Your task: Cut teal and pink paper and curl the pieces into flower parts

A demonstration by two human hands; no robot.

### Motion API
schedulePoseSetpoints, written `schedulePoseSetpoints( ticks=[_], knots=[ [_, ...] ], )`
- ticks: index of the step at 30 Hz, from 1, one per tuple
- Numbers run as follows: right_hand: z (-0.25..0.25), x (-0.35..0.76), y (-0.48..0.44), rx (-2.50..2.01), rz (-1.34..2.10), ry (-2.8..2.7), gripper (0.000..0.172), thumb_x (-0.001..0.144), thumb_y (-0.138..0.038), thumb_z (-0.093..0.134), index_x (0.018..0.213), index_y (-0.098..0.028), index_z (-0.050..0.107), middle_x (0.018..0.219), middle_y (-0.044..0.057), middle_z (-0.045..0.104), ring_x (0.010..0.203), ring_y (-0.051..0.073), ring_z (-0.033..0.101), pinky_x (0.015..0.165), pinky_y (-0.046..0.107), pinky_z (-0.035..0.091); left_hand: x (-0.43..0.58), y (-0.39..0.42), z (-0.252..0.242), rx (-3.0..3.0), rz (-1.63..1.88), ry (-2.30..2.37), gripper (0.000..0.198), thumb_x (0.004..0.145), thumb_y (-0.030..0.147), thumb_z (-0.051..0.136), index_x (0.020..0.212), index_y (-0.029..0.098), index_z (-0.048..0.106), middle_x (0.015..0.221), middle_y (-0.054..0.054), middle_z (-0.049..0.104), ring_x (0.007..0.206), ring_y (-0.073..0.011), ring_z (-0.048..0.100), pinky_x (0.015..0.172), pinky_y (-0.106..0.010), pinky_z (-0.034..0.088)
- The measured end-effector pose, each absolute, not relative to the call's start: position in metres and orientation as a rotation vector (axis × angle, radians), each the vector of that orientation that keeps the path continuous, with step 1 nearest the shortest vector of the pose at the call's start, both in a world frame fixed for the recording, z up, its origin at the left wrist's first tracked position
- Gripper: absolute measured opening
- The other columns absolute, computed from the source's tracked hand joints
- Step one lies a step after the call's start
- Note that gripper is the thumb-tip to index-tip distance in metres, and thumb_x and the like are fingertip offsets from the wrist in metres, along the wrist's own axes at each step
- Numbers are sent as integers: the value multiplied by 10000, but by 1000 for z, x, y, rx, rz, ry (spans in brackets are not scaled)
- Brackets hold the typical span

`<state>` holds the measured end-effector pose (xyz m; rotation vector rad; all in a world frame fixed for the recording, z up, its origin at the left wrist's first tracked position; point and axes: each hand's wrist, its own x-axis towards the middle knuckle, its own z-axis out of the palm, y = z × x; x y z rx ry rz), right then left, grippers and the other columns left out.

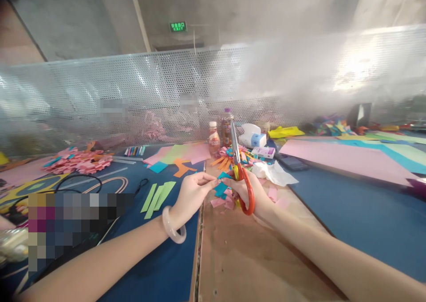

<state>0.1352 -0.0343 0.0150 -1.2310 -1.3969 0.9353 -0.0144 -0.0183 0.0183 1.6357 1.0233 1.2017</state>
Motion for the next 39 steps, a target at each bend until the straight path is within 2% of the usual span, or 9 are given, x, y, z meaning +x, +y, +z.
schedulePoseSetpoints(
  ticks=[9, 19, 23, 27, 32, 39],
  knots=[
    [16, 137, -32, -1259, 945, -1451, 314, 665, -416, 632, 565, -180, 451, 451, -25, 488, 378, 93, 441, 366, 220, 344, -16, -13, 18, 1554, 1194, 969, 113, 682, 266, 659, 700, 155, 654, 736, -55, 689, 759, -194, 636, 698, -300, 480],
    [21, 139, -32, -1238, 916, -1598, 279, 691, -410, 594, 602, -163, 497, 462, -19, 521, 368, 101, 475, 348, 208, 360, -16, -10, 15, 1459, 1209, 943, 108, 652, 244, 686, 705, 152, 664, 721, -49, 688, 736, -187, 633, 699, -303, 474],
    [17, 138, -30, -1218, 931, -1604, 235, 666, -369, 616, 606, -168, 511, 491, -16, 545, 416, 113, 504, 386, 217, 402, -15, -12, 17, 1418, 1206, 892, 75, 648, 212, 689, 689, 154, 667, 715, -47, 681, 727, -180, 625, 705, -306, 471],
    [18, 134, -34, -1105, 982, -1581, 170, 674, -338, 604, 714, -174, 578, 539, -17, 577, 476, 129, 536, 471, 247, 455, -13, -15, 19, 1384, 1212, 876, 69, 646, 188, 689, 699, 148, 669, 723, -41, 675, 709, -165, 612, 706, -299, 465],
    [20, 131, -40, -1081, 1091, -1508, 171, 665, -321, 611, 749, -174, 588, 511, -19, 565, 406, 120, 498, 414, 247, 427, -14, -12, 15, 1342, 1216, 854, 88, 645, 205, 694, 705, 148, 664, 714, -29, 666, 715, -153, 606, 723, -290, 464],
    [11, 129, -39, -1083, 995, -1465, 202, 643, -311, 651, 746, -183, 534, 605, -14, 586, 556, 136, 555, 518, 242, 457, -14, -11, 14, 1347, 1236, 862, 118, 639, 240, 702, 696, 147, 659, 740, -42, 677, 736, -166, 616, 749, -310, 470]
  ],
)
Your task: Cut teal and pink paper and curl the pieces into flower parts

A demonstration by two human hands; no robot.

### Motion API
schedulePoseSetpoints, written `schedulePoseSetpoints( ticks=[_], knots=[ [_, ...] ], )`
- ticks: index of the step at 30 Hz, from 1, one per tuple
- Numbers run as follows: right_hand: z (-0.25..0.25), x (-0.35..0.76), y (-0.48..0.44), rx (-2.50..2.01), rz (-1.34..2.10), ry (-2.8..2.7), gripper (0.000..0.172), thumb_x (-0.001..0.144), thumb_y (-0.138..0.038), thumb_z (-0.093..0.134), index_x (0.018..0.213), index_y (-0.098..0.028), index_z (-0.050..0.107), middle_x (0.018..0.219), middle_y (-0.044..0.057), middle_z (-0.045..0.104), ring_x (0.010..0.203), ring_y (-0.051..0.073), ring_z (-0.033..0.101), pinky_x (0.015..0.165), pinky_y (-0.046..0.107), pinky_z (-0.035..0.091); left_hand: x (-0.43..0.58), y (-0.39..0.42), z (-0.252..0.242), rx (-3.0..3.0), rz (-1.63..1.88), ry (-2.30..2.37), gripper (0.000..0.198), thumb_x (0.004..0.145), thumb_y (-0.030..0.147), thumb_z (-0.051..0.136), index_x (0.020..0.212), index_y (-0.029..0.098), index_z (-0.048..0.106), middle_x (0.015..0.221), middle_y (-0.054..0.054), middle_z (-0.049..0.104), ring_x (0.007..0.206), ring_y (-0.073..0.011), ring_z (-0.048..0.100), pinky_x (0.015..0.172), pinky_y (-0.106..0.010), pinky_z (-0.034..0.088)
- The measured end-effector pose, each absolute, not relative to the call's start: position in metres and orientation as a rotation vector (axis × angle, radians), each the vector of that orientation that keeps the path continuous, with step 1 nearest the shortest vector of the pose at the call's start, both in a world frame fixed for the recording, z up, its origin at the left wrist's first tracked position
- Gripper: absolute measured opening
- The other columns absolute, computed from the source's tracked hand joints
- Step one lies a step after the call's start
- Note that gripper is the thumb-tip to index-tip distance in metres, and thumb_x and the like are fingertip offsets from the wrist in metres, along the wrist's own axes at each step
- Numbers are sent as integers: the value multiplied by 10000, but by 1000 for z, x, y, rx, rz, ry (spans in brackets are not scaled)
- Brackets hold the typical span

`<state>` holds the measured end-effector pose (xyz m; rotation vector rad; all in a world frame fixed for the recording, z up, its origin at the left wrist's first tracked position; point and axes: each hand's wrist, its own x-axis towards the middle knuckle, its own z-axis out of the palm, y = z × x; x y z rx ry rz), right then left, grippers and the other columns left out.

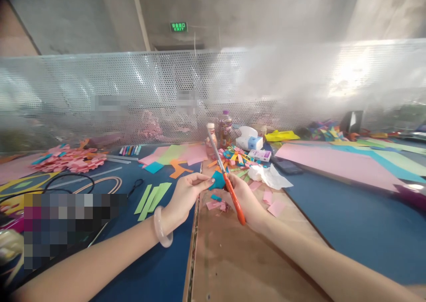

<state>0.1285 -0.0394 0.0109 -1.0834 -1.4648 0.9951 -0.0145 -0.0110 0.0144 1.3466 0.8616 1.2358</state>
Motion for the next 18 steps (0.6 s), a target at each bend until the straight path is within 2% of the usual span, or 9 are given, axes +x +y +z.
schedulePoseSetpoints(
  ticks=[4, 8, 12, 18],
  knots=[
    [11, 129, -40, -1123, 925, -1483, 197, 659, -323, 638, 699, -179, 510, 597, -25, 561, 517, 116, 519, 495, 234, 434, -13, -12, 16, 1300, 1261, 882, 135, 614, 229, 718, 710, 151, 664, 762, -50, 684, 752, -175, 622, 763, -321, 467],
    [11, 129, -40, -1075, 993, -1520, 190, 709, -339, 586, 771, -181, 500, 631, -23, 558, 526, 115, 516, 502, 241, 441, -13, -12, 13, 1348, 1291, 913, 107, 636, 238, 700, 680, 151, 658, 727, -49, 677, 749, -186, 623, 754, -323, 466],
    [10, 128, -38, -1110, 988, -1494, 213, 690, -359, 597, 699, -188, 469, 553, -49, 484, 467, 101, 474, 450, 232, 417, -14, -10, 10, 1360, 1287, 895, 152, 649, 279, 692, 735, 158, 661, 799, -62, 685, 788, -196, 622, 759, -328, 463],
    [13, 133, -36, -1146, 906, -1440, 209, 688, -366, 592, 695, -182, 491, 555, -40, 484, 478, 101, 465, 442, 227, 399, -15, -11, 14, 1404, 1256, 909, 113, 659, 246, 678, 711, 147, 663, 765, -53, 676, 759, -185, 614, 730, -306, 465]
  ],
)
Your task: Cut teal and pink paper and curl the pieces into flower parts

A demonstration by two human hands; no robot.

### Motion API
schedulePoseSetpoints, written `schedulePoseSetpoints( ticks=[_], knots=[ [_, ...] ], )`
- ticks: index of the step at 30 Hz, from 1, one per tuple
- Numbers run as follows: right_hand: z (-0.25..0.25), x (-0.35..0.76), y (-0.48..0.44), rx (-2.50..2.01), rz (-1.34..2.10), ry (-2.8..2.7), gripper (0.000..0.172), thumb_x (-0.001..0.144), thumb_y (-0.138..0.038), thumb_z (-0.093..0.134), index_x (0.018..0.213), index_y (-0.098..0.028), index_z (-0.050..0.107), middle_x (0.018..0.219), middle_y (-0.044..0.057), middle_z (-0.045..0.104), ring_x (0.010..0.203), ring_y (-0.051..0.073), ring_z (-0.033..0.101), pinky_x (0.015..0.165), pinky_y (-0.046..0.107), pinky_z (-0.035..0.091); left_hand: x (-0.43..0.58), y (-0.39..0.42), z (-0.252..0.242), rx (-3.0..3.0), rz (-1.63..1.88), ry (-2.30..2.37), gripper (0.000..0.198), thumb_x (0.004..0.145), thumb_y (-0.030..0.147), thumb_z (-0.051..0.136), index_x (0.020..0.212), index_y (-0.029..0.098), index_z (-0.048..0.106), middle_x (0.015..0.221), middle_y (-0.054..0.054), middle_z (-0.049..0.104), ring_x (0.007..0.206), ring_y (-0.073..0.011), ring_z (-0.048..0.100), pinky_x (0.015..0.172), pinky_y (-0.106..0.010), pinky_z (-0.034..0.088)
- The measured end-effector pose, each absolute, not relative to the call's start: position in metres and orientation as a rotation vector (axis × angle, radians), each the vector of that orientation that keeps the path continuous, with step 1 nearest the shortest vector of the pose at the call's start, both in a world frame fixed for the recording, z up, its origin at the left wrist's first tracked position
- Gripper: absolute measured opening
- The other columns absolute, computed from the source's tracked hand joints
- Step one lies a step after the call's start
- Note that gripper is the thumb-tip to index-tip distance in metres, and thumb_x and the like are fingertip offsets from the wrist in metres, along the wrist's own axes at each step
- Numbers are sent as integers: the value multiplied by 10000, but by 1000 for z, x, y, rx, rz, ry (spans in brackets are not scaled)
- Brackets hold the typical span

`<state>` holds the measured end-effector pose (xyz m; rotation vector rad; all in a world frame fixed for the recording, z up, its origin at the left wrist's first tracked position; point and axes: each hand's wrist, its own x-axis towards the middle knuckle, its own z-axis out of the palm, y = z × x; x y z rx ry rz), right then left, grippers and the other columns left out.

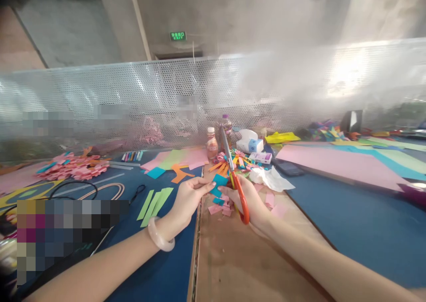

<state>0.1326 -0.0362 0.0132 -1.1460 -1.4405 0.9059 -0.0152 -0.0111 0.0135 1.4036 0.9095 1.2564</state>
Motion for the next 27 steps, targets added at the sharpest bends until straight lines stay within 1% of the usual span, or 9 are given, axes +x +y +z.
schedulePoseSetpoints(
  ticks=[3, 6, 9, 13, 17, 22, 27],
  knots=[
    [16, 134, -36, -1164, 915, -1359, 237, 658, -371, 617, 667, -174, 487, 528, -47, 462, 450, 90, 437, 409, 215, 361, -16, -11, 15, 1442, 1231, 928, 116, 667, 257, 670, 716, 152, 667, 767, -53, 675, 752, -184, 609, 711, -300, 463],
    [16, 135, -36, -1150, 928, -1315, 247, 643, -367, 639, 665, -170, 490, 531, -45, 473, 439, 85, 430, 408, 216, 349, -17, -11, 15, 1478, 1211, 948, 154, 666, 300, 673, 708, 151, 670, 761, -60, 674, 752, -192, 609, 710, -307, 462],
    [12, 136, -34, -1085, 937, -1302, 229, 660, -346, 644, 700, -173, 500, 541, -47, 486, 442, 84, 441, 409, 208, 341, -17, -10, 14, 1492, 1184, 942, 189, 662, 334, 674, 699, 150, 667, 747, -63, 676, 746, -200, 613, 715, -319, 466],
    [2, 141, -27, -1087, 969, -1236, 234, 683, -355, 644, 725, -181, 494, 503, -53, 483, 386, 86, 430, 358, 204, 316, -16, -10, 12, 1475, 1172, 899, 172, 664, 322, 675, 717, 158, 667, 765, -60, 684, 739, -197, 622, 698, -314, 469],
    [-1, 145, -21, -1052, 969, -1222, 245, 669, -351, 664, 715, -180, 494, 476, -57, 471, 364, 89, 432, 336, 202, 319, -15, -10, 11, 1427, 1161, 946, 168, 645, 311, 695, 703, 157, 658, 721, -44, 679, 696, -174, 617, 674, -292, 465],
    [-1, 147, -17, -1049, 927, -1147, 284, 627, -338, 692, 760, -185, 493, 531, -57, 493, 367, 83, 445, 339, 204, 345, -13, -7, 9, 1383, 1131, 966, 211, 633, 315, 709, 742, 143, 655, 734, -59, 680, 689, -163, 613, 681, -288, 467],
    [2, 151, -19, -1079, 940, -1265, 219, 651, -304, 649, 756, -188, 496, 502, -66, 478, 363, 83, 442, 335, 197, 330, -13, -7, 7, 1440, 1048, 896, 193, 669, 317, 673, 770, 154, 673, 730, -56, 672, 670, -162, 602, 622, -271, 461]
  ],
)
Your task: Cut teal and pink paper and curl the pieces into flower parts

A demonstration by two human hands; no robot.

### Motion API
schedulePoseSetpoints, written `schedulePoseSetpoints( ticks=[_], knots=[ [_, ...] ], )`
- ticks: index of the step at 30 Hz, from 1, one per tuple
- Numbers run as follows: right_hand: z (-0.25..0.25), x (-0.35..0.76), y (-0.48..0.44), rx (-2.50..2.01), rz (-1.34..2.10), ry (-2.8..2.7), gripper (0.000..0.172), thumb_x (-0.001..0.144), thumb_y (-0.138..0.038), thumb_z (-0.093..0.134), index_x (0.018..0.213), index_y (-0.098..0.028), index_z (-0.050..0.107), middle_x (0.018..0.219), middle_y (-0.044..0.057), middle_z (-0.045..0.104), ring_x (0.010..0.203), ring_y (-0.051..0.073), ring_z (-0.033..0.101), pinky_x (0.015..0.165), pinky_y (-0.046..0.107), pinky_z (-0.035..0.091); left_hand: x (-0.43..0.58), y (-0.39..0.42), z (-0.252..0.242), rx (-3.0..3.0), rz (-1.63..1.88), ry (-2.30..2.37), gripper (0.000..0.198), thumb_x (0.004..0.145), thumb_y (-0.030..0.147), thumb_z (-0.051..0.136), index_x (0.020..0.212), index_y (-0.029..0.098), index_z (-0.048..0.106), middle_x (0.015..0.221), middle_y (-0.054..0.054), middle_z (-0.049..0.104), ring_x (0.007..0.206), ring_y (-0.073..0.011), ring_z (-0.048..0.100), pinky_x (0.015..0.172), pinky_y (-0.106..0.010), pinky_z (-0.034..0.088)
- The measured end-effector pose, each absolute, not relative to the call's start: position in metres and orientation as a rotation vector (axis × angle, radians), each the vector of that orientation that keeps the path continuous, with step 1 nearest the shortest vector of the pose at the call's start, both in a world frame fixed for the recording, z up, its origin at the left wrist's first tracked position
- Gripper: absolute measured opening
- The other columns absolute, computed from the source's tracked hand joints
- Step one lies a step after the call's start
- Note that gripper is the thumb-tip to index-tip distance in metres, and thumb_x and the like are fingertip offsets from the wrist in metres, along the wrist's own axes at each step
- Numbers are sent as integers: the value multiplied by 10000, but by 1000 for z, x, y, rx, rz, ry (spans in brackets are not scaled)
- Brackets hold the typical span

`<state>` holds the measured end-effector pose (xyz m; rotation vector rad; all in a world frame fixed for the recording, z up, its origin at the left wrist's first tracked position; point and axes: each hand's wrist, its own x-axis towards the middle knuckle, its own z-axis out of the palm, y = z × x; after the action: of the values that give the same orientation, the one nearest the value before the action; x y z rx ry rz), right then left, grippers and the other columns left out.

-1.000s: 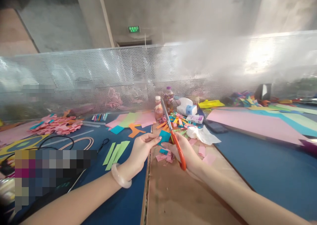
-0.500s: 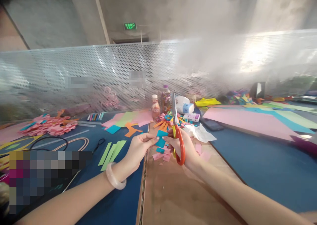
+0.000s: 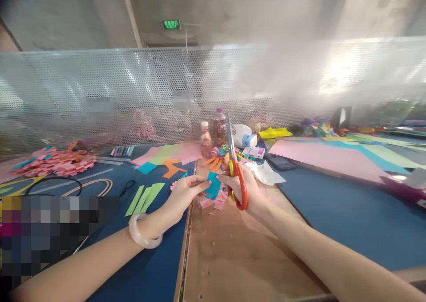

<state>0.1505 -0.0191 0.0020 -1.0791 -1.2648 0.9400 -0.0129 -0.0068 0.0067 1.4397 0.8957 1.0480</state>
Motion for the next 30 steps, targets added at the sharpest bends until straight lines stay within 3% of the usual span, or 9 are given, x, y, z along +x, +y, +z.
schedulePoseSetpoints(
  ticks=[6, 19, 25, 30],
  knots=[
    [11, 150, -25, -1148, 900, -1392, 182, 675, -309, 618, 725, -180, 500, 444, -72, 435, 351, 81, 421, 326, 189, 296, -16, -7, 7, 1587, 948, 907, 215, 698, 367, 629, 718, 160, 681, 708, -42, 655, 644, -161, 574, 584, -263, 426],
    [5, 154, -20, -1168, 814, -1383, 176, 727, -348, 551, 710, -182, 493, 453, -45, 483, 352, 102, 464, 340, 207, 360, -12, -6, 5, 1493, 983, 864, 223, 675, 359, 661, 740, 146, 670, 716, -51, 644, 644, -146, 576, 576, -243, 443],
    [13, 152, -29, -1190, 802, -1366, 189, 710, -356, 568, 686, -198, 467, 416, -79, 378, 301, 73, 357, 278, 186, 257, -14, -2, 4, 1412, 1072, 941, 218, 663, 357, 664, 721, 149, 635, 716, -38, 611, 652, -155, 583, 557, -250, 469],
    [17, 144, -35, -1227, 797, -1422, 260, 675, -405, 612, 665, -183, 476, 549, -23, 506, 437, 102, 461, 380, 214, 360, -14, -1, 1, 1464, 1107, 908, 230, 657, 379, 665, 684, 165, 584, 671, -16, 611, 655, -166, 597, 597, -273, 464]
  ],
)
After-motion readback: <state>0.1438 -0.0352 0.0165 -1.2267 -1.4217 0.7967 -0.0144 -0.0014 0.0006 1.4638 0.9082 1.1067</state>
